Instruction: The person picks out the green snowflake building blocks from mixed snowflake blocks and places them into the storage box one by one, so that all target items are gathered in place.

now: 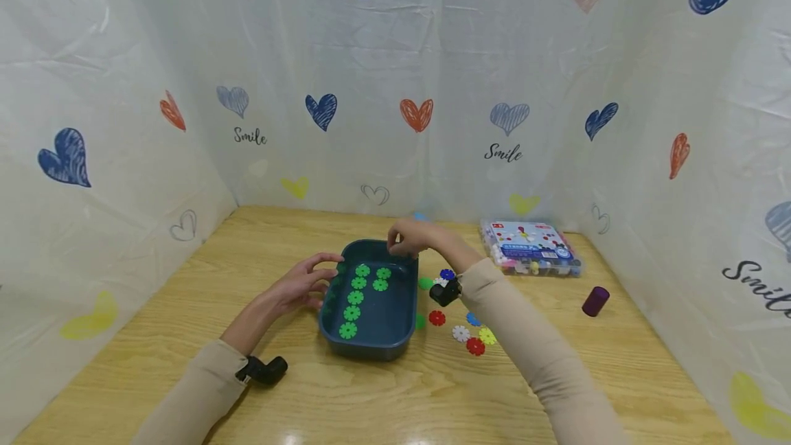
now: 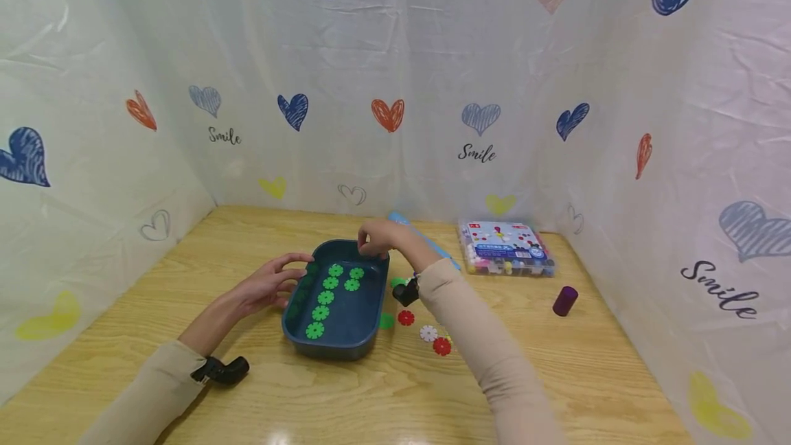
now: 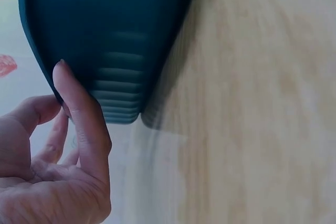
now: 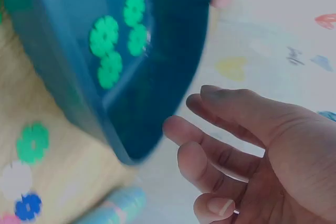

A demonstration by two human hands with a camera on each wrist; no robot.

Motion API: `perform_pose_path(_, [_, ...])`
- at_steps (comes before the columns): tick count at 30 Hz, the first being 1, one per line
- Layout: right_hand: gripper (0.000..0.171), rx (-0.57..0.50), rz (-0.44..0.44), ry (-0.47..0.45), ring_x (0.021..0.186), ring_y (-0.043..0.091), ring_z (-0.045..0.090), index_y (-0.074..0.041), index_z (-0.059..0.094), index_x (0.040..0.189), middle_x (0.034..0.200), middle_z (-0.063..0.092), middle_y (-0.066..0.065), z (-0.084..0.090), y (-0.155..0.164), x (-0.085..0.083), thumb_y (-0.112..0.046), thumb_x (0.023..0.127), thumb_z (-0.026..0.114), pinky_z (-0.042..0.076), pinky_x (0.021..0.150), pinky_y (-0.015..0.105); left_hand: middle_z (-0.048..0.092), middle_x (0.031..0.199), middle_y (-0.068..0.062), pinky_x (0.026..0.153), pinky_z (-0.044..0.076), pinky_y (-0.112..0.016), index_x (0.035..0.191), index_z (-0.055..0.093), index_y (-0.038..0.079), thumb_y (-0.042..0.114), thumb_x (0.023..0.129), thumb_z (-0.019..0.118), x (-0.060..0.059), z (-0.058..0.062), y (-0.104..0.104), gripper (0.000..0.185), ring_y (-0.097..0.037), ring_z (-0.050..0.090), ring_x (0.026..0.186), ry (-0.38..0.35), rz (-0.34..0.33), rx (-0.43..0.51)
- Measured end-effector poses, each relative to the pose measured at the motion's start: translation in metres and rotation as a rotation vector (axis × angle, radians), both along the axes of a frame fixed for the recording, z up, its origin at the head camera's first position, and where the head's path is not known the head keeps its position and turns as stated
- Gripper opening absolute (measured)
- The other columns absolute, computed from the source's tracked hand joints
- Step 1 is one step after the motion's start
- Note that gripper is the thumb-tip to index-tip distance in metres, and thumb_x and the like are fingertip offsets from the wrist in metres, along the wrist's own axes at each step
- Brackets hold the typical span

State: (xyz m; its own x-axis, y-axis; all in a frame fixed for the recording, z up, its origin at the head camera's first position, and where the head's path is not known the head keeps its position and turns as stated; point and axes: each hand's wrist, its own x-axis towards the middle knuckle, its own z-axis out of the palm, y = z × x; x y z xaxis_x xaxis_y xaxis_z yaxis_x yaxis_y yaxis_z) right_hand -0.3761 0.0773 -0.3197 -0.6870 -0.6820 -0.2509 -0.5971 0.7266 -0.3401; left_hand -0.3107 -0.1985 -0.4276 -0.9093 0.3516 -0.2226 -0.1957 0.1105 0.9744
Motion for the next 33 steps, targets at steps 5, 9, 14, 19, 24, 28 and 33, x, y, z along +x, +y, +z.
perform_pose_path(5, [0.024, -0.039, -0.007, 0.032, 0.066, 0.022, 0.069, -0.003, 0.067, 0.117, 0.106, 0.072, 0.014, 0.009, 0.032, 0.009, -0.017, 0.099, 0.058, 0.056, 0.064, 0.030, 0.055, 0.104, -0.005, 0.058, 0.056, -0.026, 0.143, 0.041, 0.017, 0.026, 0.100, 0.057, 0.000, 0.003, 0.001, 0.047, -0.012, 0.059, 0.068, 0.000, -0.002, -0.018])
perform_pose_path(9, [0.026, -0.079, -0.035, 0.049, 0.067, 0.023, 0.069, -0.005, 0.066, 0.118, 0.104, 0.071, 0.013, -0.002, 0.067, 0.014, -0.021, 0.100, 0.058, 0.054, 0.064, 0.027, 0.052, 0.097, -0.004, 0.057, 0.056, -0.025, 0.143, 0.041, 0.014, 0.023, 0.100, 0.057, 0.000, 0.003, 0.002, 0.046, -0.010, 0.058, 0.062, 0.000, -0.012, -0.009])
perform_pose_path(14, [0.029, -0.136, -0.103, 0.036, 0.067, 0.023, 0.067, -0.003, 0.064, 0.121, 0.106, 0.070, 0.016, -0.024, 0.111, 0.019, -0.021, 0.099, 0.059, 0.054, 0.061, 0.027, 0.051, 0.095, -0.003, 0.056, 0.056, -0.025, 0.144, 0.040, 0.013, 0.023, 0.101, 0.056, 0.000, 0.004, 0.003, 0.047, -0.009, 0.057, 0.060, 0.018, -0.030, 0.005])
perform_pose_path(19, [0.030, -0.166, -0.124, 0.026, 0.063, 0.031, 0.067, 0.005, 0.063, 0.121, 0.101, 0.071, 0.019, -0.049, 0.145, 0.020, -0.014, 0.097, 0.060, 0.053, 0.057, 0.026, 0.051, 0.096, -0.002, 0.055, 0.055, -0.025, 0.144, 0.041, 0.014, 0.024, 0.102, 0.054, -0.001, 0.003, 0.002, 0.045, -0.010, 0.055, 0.060, 0.005, -0.012, 0.001])
perform_pose_path(24, [0.025, -0.101, -0.153, 0.107, 0.076, 0.023, 0.067, 0.002, 0.066, 0.116, 0.099, 0.071, 0.015, -0.068, 0.160, 0.024, -0.011, 0.095, 0.063, 0.054, 0.066, 0.029, 0.054, 0.093, -0.002, 0.056, 0.054, -0.026, 0.141, 0.044, 0.019, 0.029, 0.099, 0.058, -0.002, 0.003, 0.001, 0.046, -0.012, 0.056, 0.063, 0.017, 0.008, -0.061])
perform_pose_path(28, [0.021, -0.045, -0.157, 0.169, 0.083, 0.015, 0.065, -0.004, 0.069, 0.112, 0.095, 0.072, 0.008, -0.076, 0.164, 0.028, -0.014, 0.093, 0.066, 0.054, 0.075, 0.035, 0.058, 0.093, -0.002, 0.058, 0.054, -0.026, 0.141, 0.045, 0.020, 0.030, 0.099, 0.059, -0.002, 0.003, 0.001, 0.045, -0.014, 0.057, 0.066, 0.025, 0.020, -0.101])
perform_pose_path(33, [0.021, -0.035, -0.175, 0.192, 0.077, 0.011, 0.061, -0.007, 0.072, 0.109, 0.088, 0.071, 0.003, -0.080, 0.166, 0.030, -0.019, 0.091, 0.069, 0.052, 0.072, 0.033, 0.060, 0.093, -0.003, 0.059, 0.054, -0.026, 0.142, 0.044, 0.018, 0.029, 0.099, 0.060, -0.002, 0.004, 0.001, 0.047, -0.014, 0.058, 0.067, 0.028, 0.016, -0.110])
